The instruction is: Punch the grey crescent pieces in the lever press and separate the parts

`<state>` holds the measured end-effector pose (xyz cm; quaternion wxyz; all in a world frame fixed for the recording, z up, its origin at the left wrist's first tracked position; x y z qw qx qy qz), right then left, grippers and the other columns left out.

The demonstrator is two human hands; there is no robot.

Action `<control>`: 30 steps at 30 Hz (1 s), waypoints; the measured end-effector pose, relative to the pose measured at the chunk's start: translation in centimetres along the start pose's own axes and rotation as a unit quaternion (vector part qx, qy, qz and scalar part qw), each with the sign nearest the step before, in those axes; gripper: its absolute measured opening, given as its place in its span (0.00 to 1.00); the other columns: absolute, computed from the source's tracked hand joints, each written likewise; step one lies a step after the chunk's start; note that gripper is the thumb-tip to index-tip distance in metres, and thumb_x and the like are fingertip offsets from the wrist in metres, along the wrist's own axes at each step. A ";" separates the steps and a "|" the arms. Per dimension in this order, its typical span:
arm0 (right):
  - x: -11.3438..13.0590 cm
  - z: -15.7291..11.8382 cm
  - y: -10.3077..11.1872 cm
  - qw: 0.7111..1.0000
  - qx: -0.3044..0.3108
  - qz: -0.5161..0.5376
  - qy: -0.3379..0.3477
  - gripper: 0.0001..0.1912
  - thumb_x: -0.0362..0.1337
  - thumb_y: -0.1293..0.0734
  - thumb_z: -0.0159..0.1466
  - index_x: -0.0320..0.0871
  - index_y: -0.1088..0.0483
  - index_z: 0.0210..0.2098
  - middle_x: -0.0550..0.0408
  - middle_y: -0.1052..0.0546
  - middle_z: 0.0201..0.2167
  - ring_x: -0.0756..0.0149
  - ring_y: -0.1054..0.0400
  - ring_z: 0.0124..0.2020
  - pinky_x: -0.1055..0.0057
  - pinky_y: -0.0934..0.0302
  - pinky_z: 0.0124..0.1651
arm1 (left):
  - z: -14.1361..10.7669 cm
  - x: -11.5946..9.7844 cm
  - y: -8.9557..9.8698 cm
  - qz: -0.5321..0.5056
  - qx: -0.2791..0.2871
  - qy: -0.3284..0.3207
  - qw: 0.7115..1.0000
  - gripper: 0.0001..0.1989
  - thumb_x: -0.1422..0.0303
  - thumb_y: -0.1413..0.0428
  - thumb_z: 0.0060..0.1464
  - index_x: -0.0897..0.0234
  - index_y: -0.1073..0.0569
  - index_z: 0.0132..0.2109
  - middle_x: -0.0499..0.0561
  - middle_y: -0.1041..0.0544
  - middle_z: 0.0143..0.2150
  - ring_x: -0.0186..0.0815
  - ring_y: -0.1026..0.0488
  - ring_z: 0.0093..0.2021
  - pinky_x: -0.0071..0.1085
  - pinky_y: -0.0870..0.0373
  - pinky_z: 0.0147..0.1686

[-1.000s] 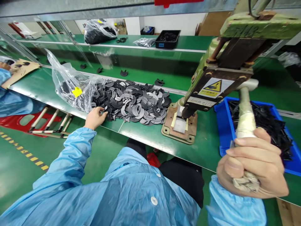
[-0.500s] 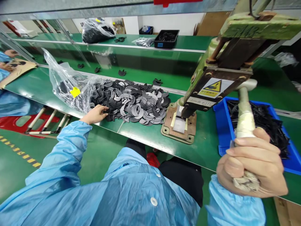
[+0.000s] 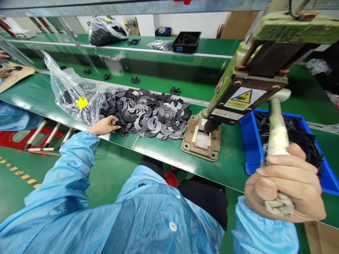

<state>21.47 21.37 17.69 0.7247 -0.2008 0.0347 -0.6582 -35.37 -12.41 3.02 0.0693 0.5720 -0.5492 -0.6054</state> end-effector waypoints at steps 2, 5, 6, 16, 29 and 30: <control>-0.2 0.0 0.2 1.000 -0.005 0.003 0.007 0.36 0.61 0.28 0.58 0.45 0.50 0.15 0.55 0.41 0.11 0.62 0.31 0.22 0.33 0.29 0.45 | -0.5 -0.1 0.3 -0.043 -0.001 0.006 0.999 0.22 0.58 0.29 0.50 0.58 0.30 0.46 0.42 0.32 0.32 0.34 0.25 0.30 0.37 0.17 0.36; -0.5 0.0 0.3 1.000 0.002 0.002 0.031 0.35 0.61 0.28 0.59 0.46 0.49 0.16 0.57 0.42 0.11 0.62 0.32 0.20 0.35 0.28 0.43 | -1.4 -0.5 0.8 -0.096 0.011 -0.011 0.995 0.26 0.50 0.27 0.47 0.58 0.30 0.41 0.39 0.35 0.27 0.33 0.27 0.28 0.36 0.16 0.35; -0.6 0.0 0.3 0.999 0.010 0.004 0.039 0.35 0.61 0.28 0.59 0.46 0.49 0.16 0.57 0.42 0.11 0.63 0.32 0.20 0.36 0.27 0.43 | -1.7 -0.7 1.0 -0.109 0.017 -0.017 0.994 0.28 0.48 0.26 0.45 0.58 0.30 0.39 0.38 0.36 0.26 0.32 0.27 0.27 0.35 0.17 0.34; 1.6 0.7 -0.9 0.997 0.077 0.015 -0.005 0.34 0.54 0.24 0.62 0.43 0.46 0.17 0.63 0.31 0.18 0.67 0.25 0.30 0.39 0.23 0.58 | -5.7 -7.2 0.7 -0.160 0.003 -0.087 0.983 0.27 0.44 0.31 0.54 0.58 0.31 0.42 0.44 0.23 0.28 0.37 0.21 0.26 0.31 0.23 0.27; 2.7 0.7 -0.7 0.986 0.158 0.032 -0.036 0.17 0.42 0.26 0.66 0.45 0.33 0.26 0.63 0.25 0.26 0.66 0.23 0.40 0.38 0.29 0.67 | -6.9 -30.7 -22.3 -0.260 0.250 -0.144 0.921 0.17 0.57 0.34 0.67 0.62 0.32 0.40 0.47 0.21 0.25 0.32 0.22 0.22 0.23 0.28 0.23; 2.7 0.7 -0.7 0.986 0.160 0.036 -0.036 0.17 0.41 0.26 0.66 0.45 0.33 0.26 0.63 0.25 0.26 0.66 0.24 0.40 0.38 0.29 0.67 | -6.6 -31.7 -23.4 -0.253 0.255 -0.137 0.923 0.15 0.60 0.36 0.69 0.62 0.32 0.40 0.47 0.22 0.24 0.31 0.23 0.21 0.22 0.29 0.23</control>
Point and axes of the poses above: each hand's wrist, its own z-axis towards the middle knuckle, its own y-axis out of the back of the hand, x = y × z, the point moved 6 cm from there along z, towards the middle knuckle
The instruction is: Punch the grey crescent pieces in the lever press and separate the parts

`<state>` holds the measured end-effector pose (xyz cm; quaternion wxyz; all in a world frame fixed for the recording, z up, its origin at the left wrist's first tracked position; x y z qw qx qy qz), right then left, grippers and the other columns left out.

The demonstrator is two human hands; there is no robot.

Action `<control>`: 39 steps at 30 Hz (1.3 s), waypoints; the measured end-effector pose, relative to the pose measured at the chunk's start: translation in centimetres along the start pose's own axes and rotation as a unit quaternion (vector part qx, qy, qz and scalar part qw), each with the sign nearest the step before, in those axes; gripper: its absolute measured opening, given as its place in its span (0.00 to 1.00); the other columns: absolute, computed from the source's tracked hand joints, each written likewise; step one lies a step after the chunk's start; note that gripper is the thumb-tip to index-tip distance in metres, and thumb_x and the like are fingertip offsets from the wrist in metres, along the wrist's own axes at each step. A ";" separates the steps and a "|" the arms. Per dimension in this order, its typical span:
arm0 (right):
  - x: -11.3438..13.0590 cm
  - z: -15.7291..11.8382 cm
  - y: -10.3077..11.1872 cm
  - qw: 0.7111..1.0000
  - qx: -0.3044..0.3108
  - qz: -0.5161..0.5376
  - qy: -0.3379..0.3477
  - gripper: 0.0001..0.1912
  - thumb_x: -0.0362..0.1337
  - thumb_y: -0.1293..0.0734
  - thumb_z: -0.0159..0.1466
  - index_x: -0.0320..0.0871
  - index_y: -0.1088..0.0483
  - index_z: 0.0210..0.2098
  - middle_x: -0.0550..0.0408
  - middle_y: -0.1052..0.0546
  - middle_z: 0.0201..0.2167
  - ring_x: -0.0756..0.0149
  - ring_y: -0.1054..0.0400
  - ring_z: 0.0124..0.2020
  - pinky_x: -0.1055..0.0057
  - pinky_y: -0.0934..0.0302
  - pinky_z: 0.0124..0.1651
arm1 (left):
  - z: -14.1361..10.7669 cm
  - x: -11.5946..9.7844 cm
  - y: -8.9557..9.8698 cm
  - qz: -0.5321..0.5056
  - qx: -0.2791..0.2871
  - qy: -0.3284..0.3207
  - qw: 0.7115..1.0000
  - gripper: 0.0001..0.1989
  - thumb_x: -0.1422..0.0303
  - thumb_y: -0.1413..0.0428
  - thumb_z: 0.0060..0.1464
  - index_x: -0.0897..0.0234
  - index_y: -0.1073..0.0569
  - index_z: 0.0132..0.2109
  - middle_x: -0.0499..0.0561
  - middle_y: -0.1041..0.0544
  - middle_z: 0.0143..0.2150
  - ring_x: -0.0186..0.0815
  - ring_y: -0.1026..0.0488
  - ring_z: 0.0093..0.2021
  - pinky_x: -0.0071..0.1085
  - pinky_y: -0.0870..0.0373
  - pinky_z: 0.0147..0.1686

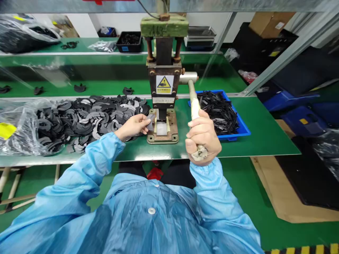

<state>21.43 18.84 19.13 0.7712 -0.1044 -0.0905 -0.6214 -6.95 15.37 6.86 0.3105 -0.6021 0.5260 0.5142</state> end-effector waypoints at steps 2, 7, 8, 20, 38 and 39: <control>0.0 -0.1 0.0 1.000 0.007 0.005 0.001 0.16 0.41 0.26 0.66 0.45 0.33 0.26 0.63 0.25 0.27 0.66 0.24 0.41 0.37 0.30 0.68 | 1.7 -0.3 -1.5 0.002 0.005 0.020 1.000 0.12 0.65 0.39 0.71 0.61 0.33 0.39 0.45 0.24 0.22 0.31 0.24 0.20 0.23 0.28 0.23; -0.2 -0.3 0.2 1.000 0.020 0.006 0.002 0.15 0.42 0.28 0.68 0.46 0.32 0.28 0.63 0.25 0.28 0.66 0.23 0.42 0.39 0.30 0.69 | 3.9 -0.4 -2.8 0.012 0.005 0.037 0.999 0.12 0.65 0.36 0.69 0.61 0.32 0.41 0.44 0.24 0.24 0.32 0.23 0.21 0.26 0.24 0.25; -0.2 -0.3 0.2 1.000 0.016 0.005 0.001 0.15 0.42 0.28 0.68 0.46 0.32 0.28 0.64 0.25 0.28 0.66 0.23 0.42 0.40 0.29 0.69 | 4.1 -0.4 -2.8 0.019 0.003 0.038 0.999 0.12 0.65 0.35 0.68 0.61 0.31 0.42 0.44 0.24 0.25 0.32 0.23 0.21 0.26 0.24 0.25; -0.1 -0.4 0.1 1.000 -0.006 0.014 -0.004 0.15 0.41 0.28 0.68 0.45 0.32 0.28 0.63 0.25 0.28 0.65 0.23 0.42 0.39 0.29 0.68 | 5.0 -1.4 -3.5 0.066 0.030 0.112 0.991 0.10 0.68 0.33 0.66 0.62 0.27 0.48 0.44 0.25 0.27 0.27 0.28 0.19 0.23 0.29 0.22; -1.0 -0.3 0.3 0.999 -0.042 0.000 0.009 0.21 0.50 0.25 0.63 0.47 0.33 0.23 0.62 0.26 0.22 0.63 0.23 0.35 0.34 0.27 0.61 | -15.0 6.5 0.7 0.270 -0.132 -0.182 0.936 0.11 0.57 0.43 0.71 0.53 0.21 0.54 0.58 0.20 0.49 0.49 0.21 0.52 0.48 0.22 0.55; -1.0 -0.4 0.3 0.999 -0.044 0.000 0.010 0.22 0.50 0.25 0.64 0.46 0.34 0.23 0.62 0.26 0.22 0.63 0.23 0.35 0.34 0.27 0.61 | -15.3 6.9 2.3 0.302 -0.166 -0.176 0.922 0.11 0.57 0.43 0.71 0.54 0.21 0.54 0.58 0.20 0.49 0.49 0.22 0.53 0.48 0.23 0.56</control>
Point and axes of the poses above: each hand's wrist, its own z-axis towards the middle knuckle, its own y-axis out of the back of the hand, x = y × z, the point moved 6 cm from there along z, towards the middle knuckle
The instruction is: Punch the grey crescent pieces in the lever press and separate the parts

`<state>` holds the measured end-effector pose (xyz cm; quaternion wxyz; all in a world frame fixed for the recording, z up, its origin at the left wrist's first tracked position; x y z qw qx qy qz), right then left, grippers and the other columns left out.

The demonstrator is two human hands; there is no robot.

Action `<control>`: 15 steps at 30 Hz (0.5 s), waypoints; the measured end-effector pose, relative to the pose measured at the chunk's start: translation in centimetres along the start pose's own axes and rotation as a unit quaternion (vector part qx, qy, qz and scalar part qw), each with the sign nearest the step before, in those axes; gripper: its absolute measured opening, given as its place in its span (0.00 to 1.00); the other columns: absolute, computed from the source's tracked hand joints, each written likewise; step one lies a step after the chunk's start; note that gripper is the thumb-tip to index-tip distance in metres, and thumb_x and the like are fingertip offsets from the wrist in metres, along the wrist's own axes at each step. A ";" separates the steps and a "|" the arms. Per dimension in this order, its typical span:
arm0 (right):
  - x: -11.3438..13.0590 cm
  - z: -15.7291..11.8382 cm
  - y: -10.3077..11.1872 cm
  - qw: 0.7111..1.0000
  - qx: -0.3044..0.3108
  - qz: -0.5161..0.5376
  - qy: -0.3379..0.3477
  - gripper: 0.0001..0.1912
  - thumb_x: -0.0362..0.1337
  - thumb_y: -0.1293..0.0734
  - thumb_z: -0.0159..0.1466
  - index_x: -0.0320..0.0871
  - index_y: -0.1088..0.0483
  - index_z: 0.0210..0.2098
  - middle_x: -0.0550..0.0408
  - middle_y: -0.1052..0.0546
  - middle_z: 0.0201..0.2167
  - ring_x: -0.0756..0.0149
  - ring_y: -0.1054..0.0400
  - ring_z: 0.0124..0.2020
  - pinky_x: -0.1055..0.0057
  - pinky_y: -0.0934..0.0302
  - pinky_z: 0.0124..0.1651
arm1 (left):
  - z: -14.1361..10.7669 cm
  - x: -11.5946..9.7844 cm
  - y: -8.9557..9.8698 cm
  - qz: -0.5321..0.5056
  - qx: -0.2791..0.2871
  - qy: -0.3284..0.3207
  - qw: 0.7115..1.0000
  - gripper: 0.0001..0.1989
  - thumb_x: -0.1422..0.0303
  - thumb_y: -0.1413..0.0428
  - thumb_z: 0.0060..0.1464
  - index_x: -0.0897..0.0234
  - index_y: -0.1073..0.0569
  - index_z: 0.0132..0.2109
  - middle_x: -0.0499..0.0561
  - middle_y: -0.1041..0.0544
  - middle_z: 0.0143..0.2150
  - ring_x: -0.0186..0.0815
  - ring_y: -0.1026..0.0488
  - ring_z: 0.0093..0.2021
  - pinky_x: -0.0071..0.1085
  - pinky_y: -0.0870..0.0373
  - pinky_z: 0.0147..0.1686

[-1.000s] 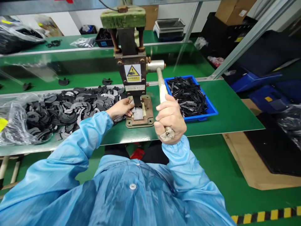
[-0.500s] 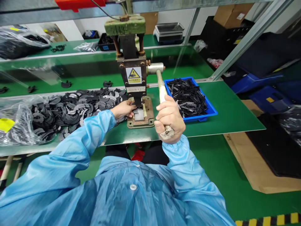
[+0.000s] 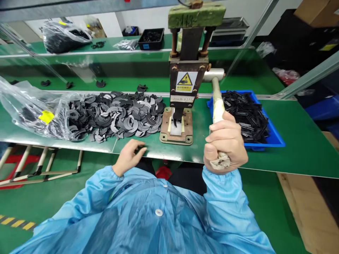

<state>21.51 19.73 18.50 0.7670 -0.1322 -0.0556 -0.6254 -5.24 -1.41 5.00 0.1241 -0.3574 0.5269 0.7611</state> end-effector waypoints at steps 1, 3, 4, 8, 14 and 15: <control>0.0 0.0 0.0 1.000 -0.002 0.001 -0.002 0.22 0.50 0.25 0.64 0.46 0.34 0.23 0.62 0.25 0.22 0.63 0.23 0.36 0.35 0.27 0.62 | 0.2 1.1 1.0 0.040 -0.021 0.003 0.999 0.11 0.58 0.43 0.71 0.55 0.21 0.54 0.58 0.20 0.50 0.50 0.22 0.53 0.48 0.24 0.56; -0.1 0.0 -0.1 1.000 -0.007 0.000 -0.009 0.23 0.50 0.25 0.63 0.45 0.35 0.22 0.62 0.25 0.22 0.64 0.23 0.36 0.35 0.27 0.62 | 1.4 2.6 2.6 0.111 -0.044 -0.007 0.993 0.13 0.58 0.44 0.71 0.57 0.21 0.55 0.60 0.20 0.51 0.51 0.23 0.55 0.49 0.26 0.58; -0.1 0.0 -0.1 1.000 -0.010 -0.001 -0.010 0.23 0.51 0.25 0.63 0.46 0.35 0.22 0.63 0.26 0.22 0.64 0.23 0.36 0.35 0.27 0.62 | 2.4 3.0 3.2 0.140 -0.048 -0.017 0.989 0.14 0.58 0.45 0.71 0.58 0.21 0.56 0.61 0.19 0.52 0.52 0.23 0.56 0.49 0.27 0.59; 0.1 0.1 -0.2 1.000 0.001 -0.002 -0.003 0.21 0.50 0.24 0.63 0.47 0.34 0.23 0.63 0.27 0.22 0.64 0.24 0.36 0.35 0.26 0.62 | 8.2 3.6 3.9 0.206 -0.041 -0.026 0.977 0.18 0.56 0.44 0.71 0.61 0.23 0.59 0.63 0.18 0.55 0.55 0.23 0.56 0.50 0.30 0.59; 0.5 0.4 -0.2 1.000 0.024 -0.008 -0.006 0.19 0.46 0.25 0.64 0.46 0.34 0.25 0.63 0.26 0.24 0.64 0.24 0.37 0.36 0.28 0.64 | 14.8 2.6 1.8 0.235 0.022 -0.057 0.970 0.21 0.65 0.44 0.68 0.64 0.24 0.65 0.63 0.19 0.54 0.54 0.24 0.56 0.47 0.29 0.56; 0.5 0.4 -0.2 1.000 0.027 -0.008 -0.008 0.18 0.46 0.25 0.64 0.46 0.34 0.25 0.63 0.26 0.24 0.64 0.24 0.37 0.36 0.28 0.64 | 15.2 2.4 1.3 0.247 0.041 -0.079 0.965 0.21 0.69 0.46 0.68 0.63 0.23 0.65 0.64 0.21 0.57 0.54 0.24 0.58 0.47 0.29 0.56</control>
Point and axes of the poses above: each hand's wrist, its own z-axis towards the middle knuckle, its own y-axis out of the back of the hand, x = y × z, the point moved 6 cm from there along z, towards the middle knuckle
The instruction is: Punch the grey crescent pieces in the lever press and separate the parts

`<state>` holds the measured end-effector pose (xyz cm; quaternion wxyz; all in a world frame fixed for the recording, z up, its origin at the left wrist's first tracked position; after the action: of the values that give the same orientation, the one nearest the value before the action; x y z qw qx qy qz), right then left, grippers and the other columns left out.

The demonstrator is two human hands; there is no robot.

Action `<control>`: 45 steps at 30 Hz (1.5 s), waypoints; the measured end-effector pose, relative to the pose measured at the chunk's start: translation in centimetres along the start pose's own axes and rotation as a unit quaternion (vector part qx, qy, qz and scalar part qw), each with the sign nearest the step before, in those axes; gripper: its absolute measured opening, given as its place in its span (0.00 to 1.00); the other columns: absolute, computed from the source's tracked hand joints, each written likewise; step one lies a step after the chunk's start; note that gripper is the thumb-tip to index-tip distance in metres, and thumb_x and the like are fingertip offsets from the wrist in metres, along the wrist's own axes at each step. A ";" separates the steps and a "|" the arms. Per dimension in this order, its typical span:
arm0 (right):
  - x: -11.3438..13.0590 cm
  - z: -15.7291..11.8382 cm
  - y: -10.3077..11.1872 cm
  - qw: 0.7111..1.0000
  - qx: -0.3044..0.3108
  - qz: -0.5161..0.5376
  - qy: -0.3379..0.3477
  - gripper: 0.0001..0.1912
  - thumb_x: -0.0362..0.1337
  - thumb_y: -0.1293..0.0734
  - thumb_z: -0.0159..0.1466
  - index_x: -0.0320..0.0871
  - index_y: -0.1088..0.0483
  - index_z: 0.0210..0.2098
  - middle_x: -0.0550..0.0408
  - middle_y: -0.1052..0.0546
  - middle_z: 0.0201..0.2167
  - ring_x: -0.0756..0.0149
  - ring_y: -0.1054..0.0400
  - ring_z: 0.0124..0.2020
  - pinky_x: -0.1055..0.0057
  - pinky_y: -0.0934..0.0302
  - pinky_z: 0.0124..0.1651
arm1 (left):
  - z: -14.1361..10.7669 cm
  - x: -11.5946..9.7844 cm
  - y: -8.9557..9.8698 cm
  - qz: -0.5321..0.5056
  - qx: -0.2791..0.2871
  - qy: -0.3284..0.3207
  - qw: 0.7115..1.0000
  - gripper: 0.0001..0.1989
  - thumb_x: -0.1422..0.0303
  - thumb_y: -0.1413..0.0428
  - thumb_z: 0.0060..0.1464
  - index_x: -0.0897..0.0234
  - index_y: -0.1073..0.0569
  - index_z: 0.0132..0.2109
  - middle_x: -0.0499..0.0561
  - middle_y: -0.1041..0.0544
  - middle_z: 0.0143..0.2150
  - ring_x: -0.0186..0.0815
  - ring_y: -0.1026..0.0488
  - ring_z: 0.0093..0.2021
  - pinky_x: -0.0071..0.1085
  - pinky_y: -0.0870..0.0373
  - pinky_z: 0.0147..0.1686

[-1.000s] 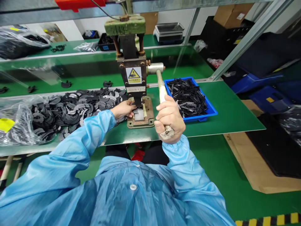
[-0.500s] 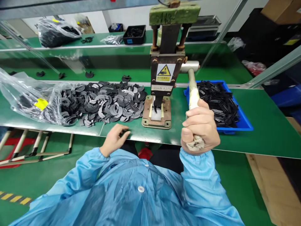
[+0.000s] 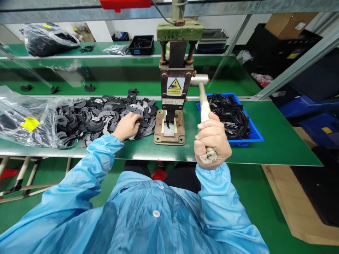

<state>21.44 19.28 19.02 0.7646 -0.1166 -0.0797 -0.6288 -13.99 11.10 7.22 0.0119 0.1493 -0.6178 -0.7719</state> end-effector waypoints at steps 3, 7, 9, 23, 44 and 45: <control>0.2 0.0 -0.1 1.000 0.007 0.005 0.005 0.17 0.45 0.26 0.64 0.46 0.33 0.26 0.63 0.26 0.25 0.64 0.23 0.38 0.36 0.28 0.65 | 0.7 -0.3 -0.5 0.034 0.028 -0.053 0.998 0.25 0.75 0.49 0.66 0.59 0.20 0.65 0.64 0.25 0.63 0.54 0.26 0.60 0.48 0.30 0.56; 0.2 0.0 -0.1 1.000 0.005 0.008 0.000 0.17 0.43 0.26 0.65 0.46 0.34 0.26 0.63 0.26 0.25 0.65 0.24 0.39 0.37 0.28 0.66 | 1.2 -0.5 -0.3 0.051 0.034 -0.090 0.994 0.21 0.68 0.48 0.69 0.57 0.17 0.62 0.63 0.25 0.65 0.56 0.27 0.60 0.51 0.31 0.55; 0.2 0.0 -0.2 1.000 0.006 0.005 -0.004 0.17 0.43 0.26 0.65 0.46 0.34 0.26 0.63 0.26 0.25 0.65 0.24 0.39 0.36 0.29 0.66 | 1.5 -0.7 0.3 0.040 0.029 -0.104 0.993 0.20 0.64 0.48 0.71 0.58 0.16 0.60 0.63 0.24 0.65 0.56 0.26 0.60 0.52 0.31 0.57; 0.3 -0.1 -0.2 1.000 -0.009 -0.015 -0.011 0.17 0.45 0.27 0.66 0.48 0.34 0.26 0.65 0.28 0.24 0.65 0.24 0.37 0.39 0.27 0.64 | 1.9 -5.1 -3.3 -0.507 0.100 0.181 0.837 0.15 0.61 0.32 0.63 0.60 0.31 0.42 0.45 0.25 0.26 0.33 0.22 0.24 0.26 0.28 0.26; 0.5 -0.3 0.0 0.999 0.028 -0.022 -0.005 0.17 0.44 0.30 0.71 0.46 0.34 0.28 0.63 0.28 0.27 0.68 0.24 0.42 0.40 0.28 0.68 | 6.0 -6.9 -4.7 -0.512 0.117 0.144 0.838 0.16 0.63 0.29 0.61 0.63 0.28 0.36 0.46 0.23 0.27 0.30 0.26 0.21 0.25 0.30 0.24; 0.5 -0.3 0.1 0.999 0.031 -0.023 -0.006 0.18 0.44 0.30 0.71 0.47 0.34 0.27 0.63 0.28 0.27 0.68 0.23 0.43 0.40 0.28 0.68 | 6.0 -6.9 -4.8 -0.515 0.119 0.149 0.836 0.16 0.63 0.29 0.61 0.63 0.28 0.36 0.45 0.23 0.27 0.30 0.25 0.21 0.26 0.30 0.25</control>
<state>21.59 18.72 18.85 0.7527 -0.0947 -0.1069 -0.6427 -8.11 19.32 5.26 -0.3137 0.5591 -0.5298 -0.5553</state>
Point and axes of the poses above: each hand's wrist, its own z-axis towards the middle knuckle, its own y-axis out of the back of the hand, x = y × z, the point moved 6 cm from there along z, towards the middle knuckle
